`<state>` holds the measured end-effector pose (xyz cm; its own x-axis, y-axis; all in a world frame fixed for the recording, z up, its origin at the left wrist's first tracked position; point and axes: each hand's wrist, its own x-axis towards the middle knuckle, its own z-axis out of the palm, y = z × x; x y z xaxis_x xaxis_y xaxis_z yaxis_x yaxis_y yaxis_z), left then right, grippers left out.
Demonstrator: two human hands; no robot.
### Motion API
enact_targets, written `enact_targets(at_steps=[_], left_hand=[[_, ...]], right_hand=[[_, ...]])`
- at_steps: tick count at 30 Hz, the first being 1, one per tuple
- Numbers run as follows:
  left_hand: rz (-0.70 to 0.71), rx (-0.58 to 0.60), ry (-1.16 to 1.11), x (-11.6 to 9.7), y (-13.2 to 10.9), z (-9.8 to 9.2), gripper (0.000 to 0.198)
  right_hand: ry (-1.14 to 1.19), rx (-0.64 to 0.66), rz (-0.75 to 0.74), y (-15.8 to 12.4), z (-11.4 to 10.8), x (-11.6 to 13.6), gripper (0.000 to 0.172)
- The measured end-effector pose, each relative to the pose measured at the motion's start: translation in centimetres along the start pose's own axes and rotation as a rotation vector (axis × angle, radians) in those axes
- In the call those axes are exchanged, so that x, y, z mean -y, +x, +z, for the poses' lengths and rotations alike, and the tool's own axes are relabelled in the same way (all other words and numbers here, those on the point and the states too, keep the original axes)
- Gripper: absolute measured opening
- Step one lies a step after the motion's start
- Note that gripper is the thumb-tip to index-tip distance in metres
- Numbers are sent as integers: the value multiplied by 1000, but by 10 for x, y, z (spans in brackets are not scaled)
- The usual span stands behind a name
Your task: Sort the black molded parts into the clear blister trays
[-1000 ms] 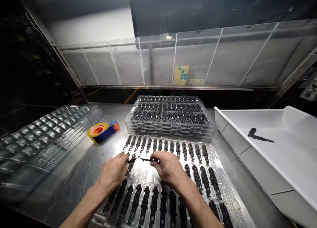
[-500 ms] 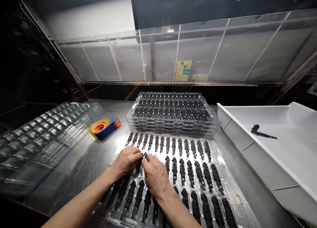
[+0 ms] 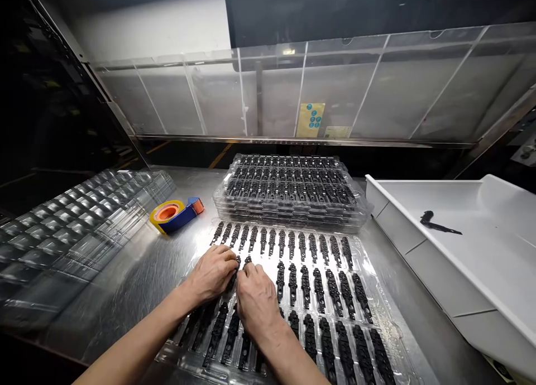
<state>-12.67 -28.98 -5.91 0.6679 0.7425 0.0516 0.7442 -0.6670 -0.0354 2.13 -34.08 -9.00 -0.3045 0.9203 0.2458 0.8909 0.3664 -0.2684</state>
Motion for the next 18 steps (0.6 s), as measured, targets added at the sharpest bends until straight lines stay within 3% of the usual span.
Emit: enact_targets(at_steps=[8, 16, 18], left_hand=[[-19, 59, -20, 1, -17, -8, 5], [-79, 118, 6, -6, -28, -10, 9], [-78, 112, 42, -6, -24, -10, 11]], right_hand=[[30, 156, -59, 0, -14, -1, 16], [-4, 186, -22, 6, -19, 20, 10], [25, 171, -42, -1, -27, 8, 15]])
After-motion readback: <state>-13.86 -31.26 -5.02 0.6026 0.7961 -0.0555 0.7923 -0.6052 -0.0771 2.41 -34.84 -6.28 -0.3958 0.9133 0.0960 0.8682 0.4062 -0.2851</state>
